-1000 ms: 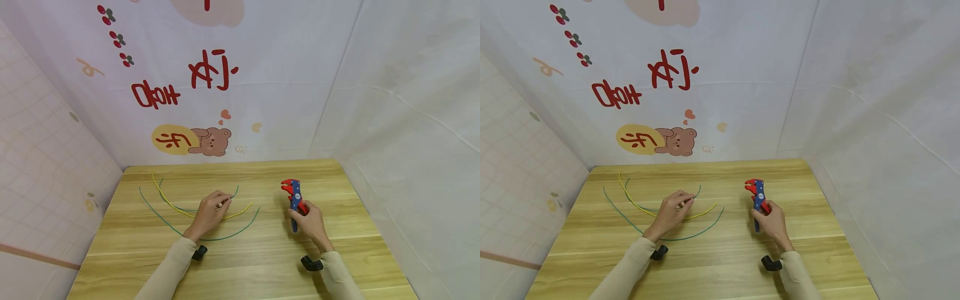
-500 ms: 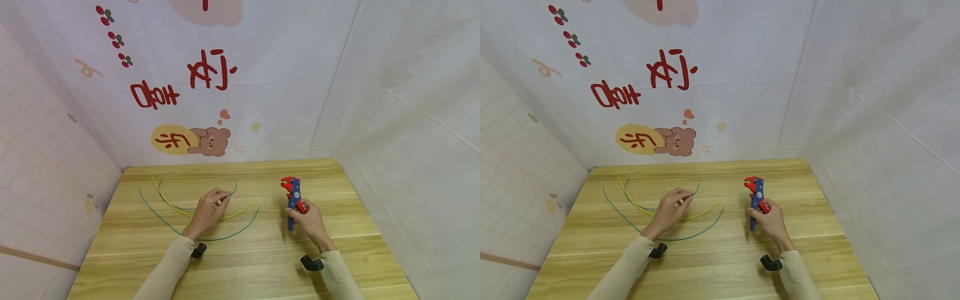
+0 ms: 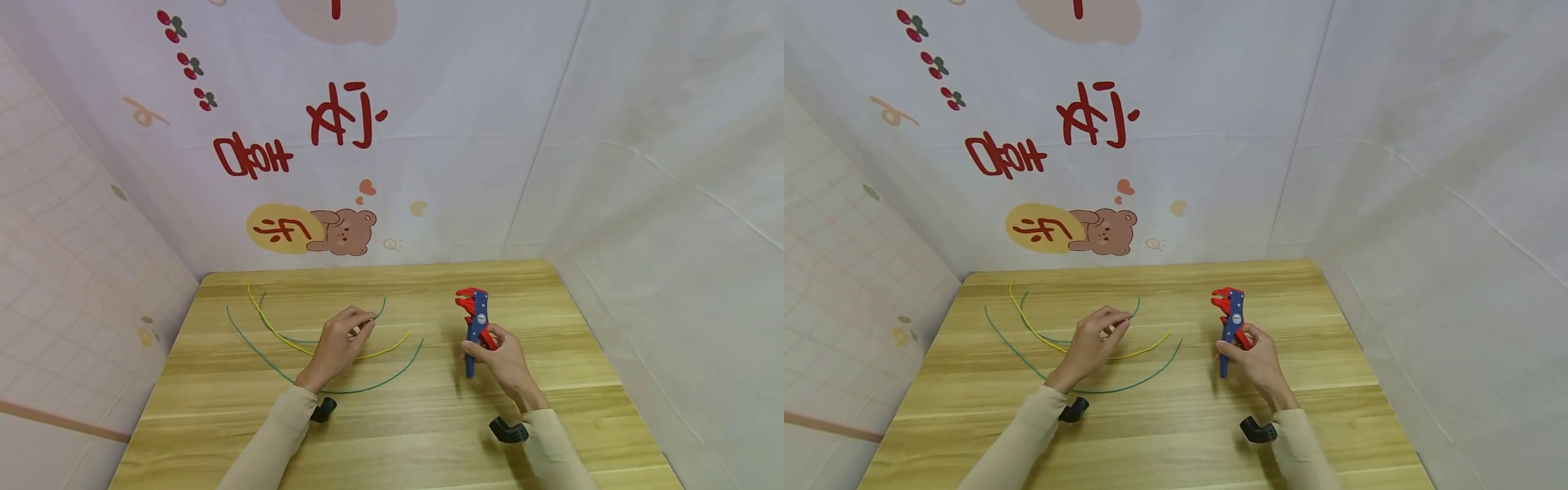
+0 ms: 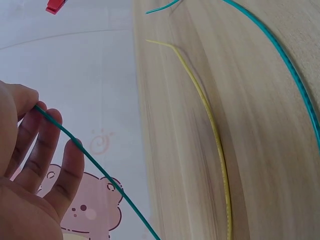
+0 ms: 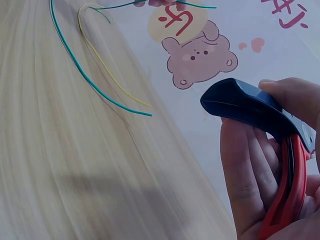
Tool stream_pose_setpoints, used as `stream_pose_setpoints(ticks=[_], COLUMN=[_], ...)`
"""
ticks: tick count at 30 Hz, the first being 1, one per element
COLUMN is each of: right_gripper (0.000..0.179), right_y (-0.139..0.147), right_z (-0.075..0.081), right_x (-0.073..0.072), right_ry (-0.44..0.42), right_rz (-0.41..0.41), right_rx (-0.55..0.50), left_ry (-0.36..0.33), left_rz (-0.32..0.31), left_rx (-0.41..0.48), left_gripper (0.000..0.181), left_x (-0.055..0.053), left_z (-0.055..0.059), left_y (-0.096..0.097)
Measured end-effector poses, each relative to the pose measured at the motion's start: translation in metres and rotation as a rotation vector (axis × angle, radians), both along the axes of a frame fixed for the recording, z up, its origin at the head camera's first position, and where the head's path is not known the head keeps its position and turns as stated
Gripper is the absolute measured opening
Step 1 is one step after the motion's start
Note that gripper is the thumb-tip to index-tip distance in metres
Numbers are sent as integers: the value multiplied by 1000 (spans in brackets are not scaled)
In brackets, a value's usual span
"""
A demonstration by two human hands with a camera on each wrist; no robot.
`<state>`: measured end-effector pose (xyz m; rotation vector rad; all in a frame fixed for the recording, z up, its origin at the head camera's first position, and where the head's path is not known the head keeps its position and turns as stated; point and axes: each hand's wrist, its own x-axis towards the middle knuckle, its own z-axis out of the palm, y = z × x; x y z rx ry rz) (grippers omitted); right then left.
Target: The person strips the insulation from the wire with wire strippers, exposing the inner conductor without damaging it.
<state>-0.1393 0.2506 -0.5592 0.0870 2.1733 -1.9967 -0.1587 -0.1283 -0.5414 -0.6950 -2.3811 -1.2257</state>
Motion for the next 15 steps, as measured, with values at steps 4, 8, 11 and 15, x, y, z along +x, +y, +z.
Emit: stream_pose_setpoints(ticks=[4,8,11,15], right_gripper=[63,65,60,57], right_y=[-2,-4,-6,-8], right_z=[1,4,6,8], right_x=[0,0,1,2], right_ry=[-3,5,6,7], right_rz=[16,37,51,72], right_rx=[-33,-83,-120,-133], left_ry=[1,6,16,29], left_rz=[-1,0,-3,-11], left_rx=[9,17,19,20], left_gripper=[18,18,18,18], left_x=[0,0,0,0], left_z=[0,2,3,5], left_y=[0,0,0,1])
